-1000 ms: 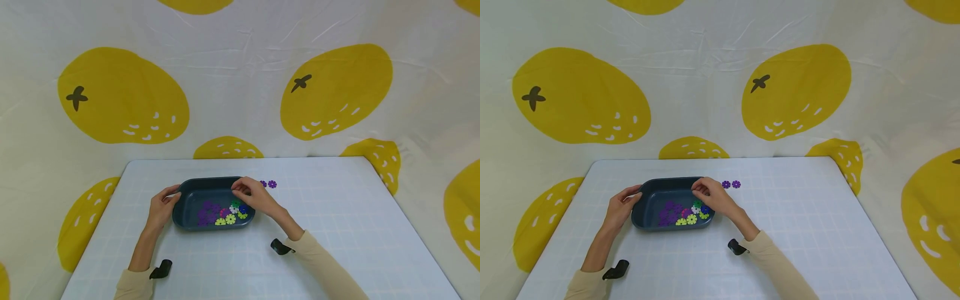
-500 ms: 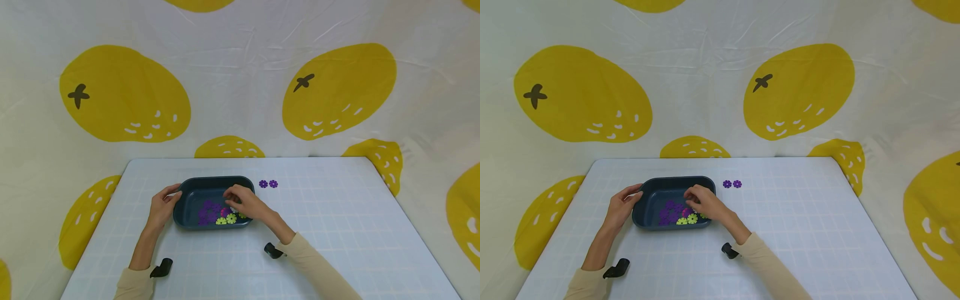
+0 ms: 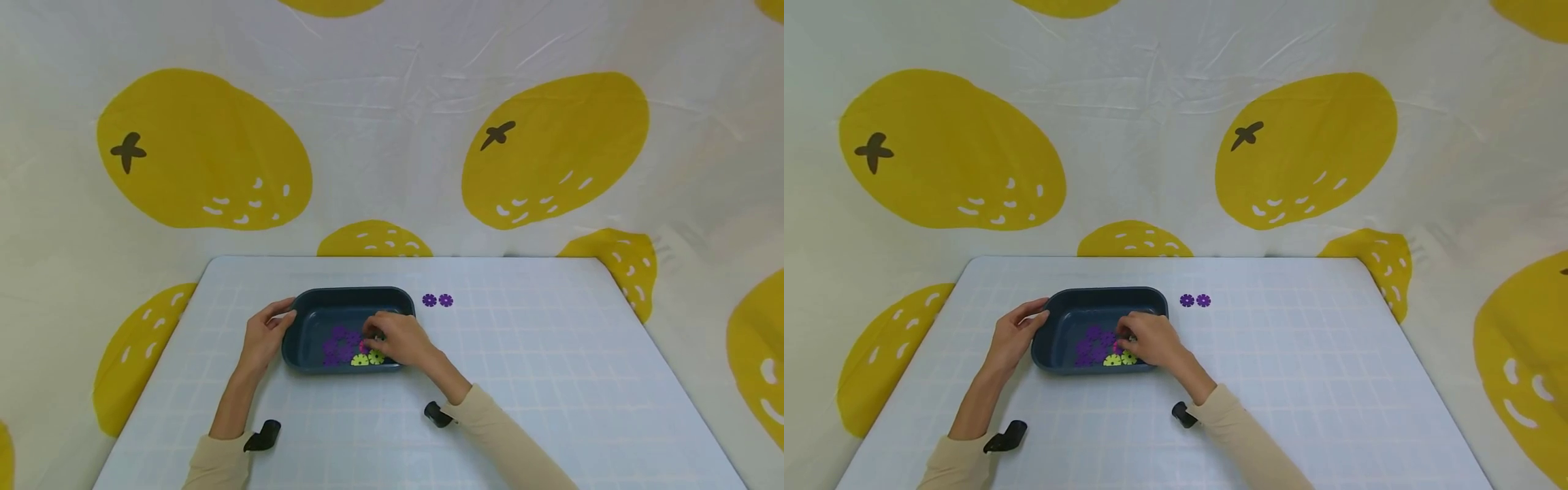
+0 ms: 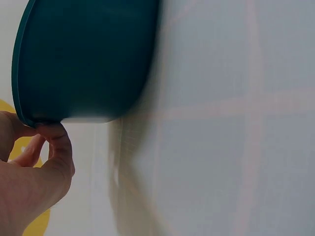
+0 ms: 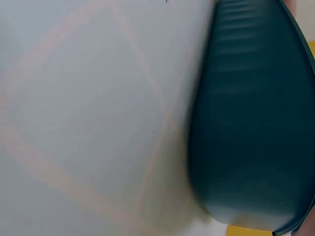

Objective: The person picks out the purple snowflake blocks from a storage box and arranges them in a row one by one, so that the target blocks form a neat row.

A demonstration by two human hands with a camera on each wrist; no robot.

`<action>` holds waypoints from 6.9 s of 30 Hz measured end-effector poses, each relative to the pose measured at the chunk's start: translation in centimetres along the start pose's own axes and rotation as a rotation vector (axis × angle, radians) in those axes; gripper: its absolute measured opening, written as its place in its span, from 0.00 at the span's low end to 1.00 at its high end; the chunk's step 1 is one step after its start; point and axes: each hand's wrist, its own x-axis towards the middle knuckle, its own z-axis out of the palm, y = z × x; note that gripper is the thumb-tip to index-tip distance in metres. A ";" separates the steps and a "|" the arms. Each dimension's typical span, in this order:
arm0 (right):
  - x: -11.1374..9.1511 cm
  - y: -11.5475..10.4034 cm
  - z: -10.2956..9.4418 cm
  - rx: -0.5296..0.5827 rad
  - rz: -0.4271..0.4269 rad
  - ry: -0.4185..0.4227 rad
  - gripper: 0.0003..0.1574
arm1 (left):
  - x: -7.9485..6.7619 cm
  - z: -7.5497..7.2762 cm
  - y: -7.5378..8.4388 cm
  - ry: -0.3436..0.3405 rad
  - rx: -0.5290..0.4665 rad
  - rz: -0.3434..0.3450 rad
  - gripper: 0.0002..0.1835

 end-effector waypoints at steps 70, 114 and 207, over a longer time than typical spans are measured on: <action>-2.0 4.8 -1.1 0.768 0.309 0.616 0.11 | -0.4 0.3 0.1 0.021 0.005 0.012 0.23; -7.3 13.0 -3.4 0.583 0.813 0.707 0.14 | -0.2 0.6 0.0 0.009 -0.002 0.003 0.23; -0.3 1.7 -2.6 0.260 0.014 -0.139 0.18 | -0.4 0.3 -0.3 0.035 0.006 0.045 0.23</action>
